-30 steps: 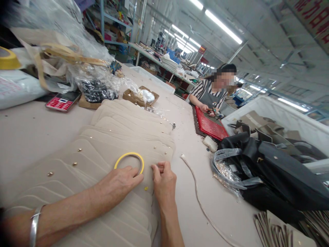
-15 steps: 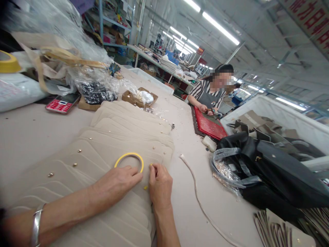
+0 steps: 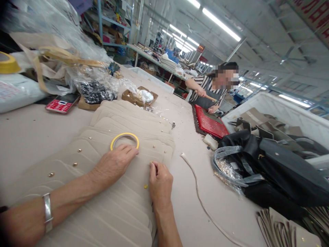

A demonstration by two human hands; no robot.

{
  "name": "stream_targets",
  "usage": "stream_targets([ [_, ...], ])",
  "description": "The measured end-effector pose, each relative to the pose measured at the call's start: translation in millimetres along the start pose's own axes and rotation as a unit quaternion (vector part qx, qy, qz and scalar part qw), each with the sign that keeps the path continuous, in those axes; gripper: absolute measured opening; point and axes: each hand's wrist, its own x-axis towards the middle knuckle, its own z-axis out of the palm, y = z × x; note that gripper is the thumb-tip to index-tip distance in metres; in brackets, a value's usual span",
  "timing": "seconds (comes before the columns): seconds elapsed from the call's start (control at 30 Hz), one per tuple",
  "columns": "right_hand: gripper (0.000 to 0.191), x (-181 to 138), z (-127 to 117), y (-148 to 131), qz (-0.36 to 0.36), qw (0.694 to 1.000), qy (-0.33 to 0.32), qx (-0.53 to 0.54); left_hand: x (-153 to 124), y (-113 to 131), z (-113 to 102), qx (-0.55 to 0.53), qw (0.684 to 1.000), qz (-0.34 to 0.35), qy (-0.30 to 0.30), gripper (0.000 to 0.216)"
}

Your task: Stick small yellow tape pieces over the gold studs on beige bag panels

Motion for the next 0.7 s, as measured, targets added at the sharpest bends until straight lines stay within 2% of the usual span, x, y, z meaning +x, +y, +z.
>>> stream_targets([
  [0.17,0.024,7.1,0.2,-4.4,-0.017,0.996,-0.029,-0.077,1.3,-0.8,4.7,0.013,1.0,-0.004,0.004,0.016],
  [0.27,0.024,9.7,-7.3,-0.4,-0.013,0.998,-0.042,-0.037,1.7,0.6,6.4,0.008,1.0,-0.006,0.004,0.017],
  [0.33,0.027,11.2,-11.3,6.0,0.004,1.0,-0.028,0.009,2.1,1.7,5.9,0.005,1.0,-0.007,0.002,0.019],
  [0.43,0.029,13.0,-12.9,16.8,0.01,1.0,-0.014,0.022,3.1,1.4,2.4,0.003,1.0,-0.003,-0.008,0.021],
  [0.53,0.03,13.5,-12.6,22.7,0.011,0.999,-0.023,0.03,4.1,-1.6,-2.2,-0.016,1.0,0.015,-0.021,0.022],
  [0.7,0.032,13.6,-19.9,16.4,0.056,0.995,-0.062,0.052,2.0,-1.2,-5.0,-0.059,0.996,0.046,-0.045,0.02],
])
